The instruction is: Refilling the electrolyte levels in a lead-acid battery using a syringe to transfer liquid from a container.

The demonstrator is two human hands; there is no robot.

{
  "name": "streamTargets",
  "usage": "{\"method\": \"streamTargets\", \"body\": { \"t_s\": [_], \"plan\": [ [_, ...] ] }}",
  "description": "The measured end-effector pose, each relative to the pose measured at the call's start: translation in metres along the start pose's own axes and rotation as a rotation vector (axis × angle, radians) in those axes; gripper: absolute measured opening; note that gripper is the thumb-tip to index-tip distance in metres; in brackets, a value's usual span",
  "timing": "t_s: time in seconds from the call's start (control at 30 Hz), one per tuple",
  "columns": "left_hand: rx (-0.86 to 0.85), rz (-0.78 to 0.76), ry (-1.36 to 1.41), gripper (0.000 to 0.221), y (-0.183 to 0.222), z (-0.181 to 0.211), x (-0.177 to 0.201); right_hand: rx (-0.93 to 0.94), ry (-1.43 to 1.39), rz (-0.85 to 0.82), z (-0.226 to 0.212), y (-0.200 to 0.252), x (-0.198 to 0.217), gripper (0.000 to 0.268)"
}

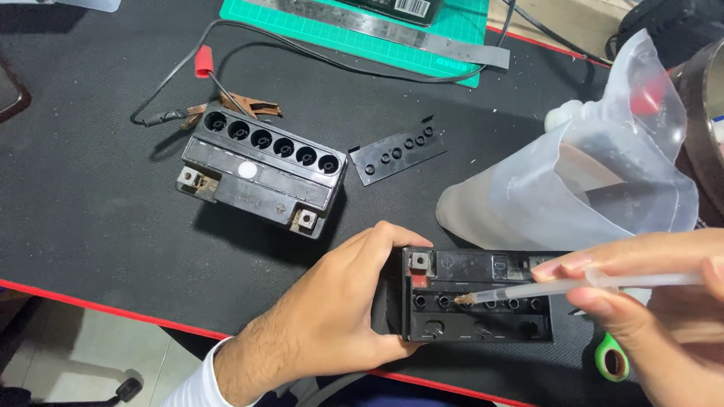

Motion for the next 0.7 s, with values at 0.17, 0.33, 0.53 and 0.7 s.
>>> {"method": "streamTargets", "body": {
  "t_s": [0.17,0.33,0.53,0.7],
  "plan": [
    [0.025,0.002,0.010,0.063,0.000,-0.001,-0.001,-0.173,0.068,0.001,-0.014,-0.019,-0.006,0.007],
    [0.030,-0.006,-0.005,0.065,0.001,-0.003,-0.001,-0.211,0.092,0.018,-0.022,-0.023,-0.009,0.007],
    [0.001,0.004,-0.005,0.067,0.001,-0.003,-0.002,0.019,0.147,-0.041,-0.013,-0.019,-0.004,0.019],
    [0.002,0.005,-0.011,0.067,0.002,-0.003,-0.002,-0.387,0.278,-0.034,-0.014,-0.026,-0.006,0.015]
  ]
}}
Point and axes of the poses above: each hand's wrist, its own y-axis away from the middle knuckle, its own x-axis out of the back of the hand, z = x × y, the point moved 5 cm from there along -y, towards the middle knuckle, and after that the axes turned 2 degrees about z, right-handed, at the moved point
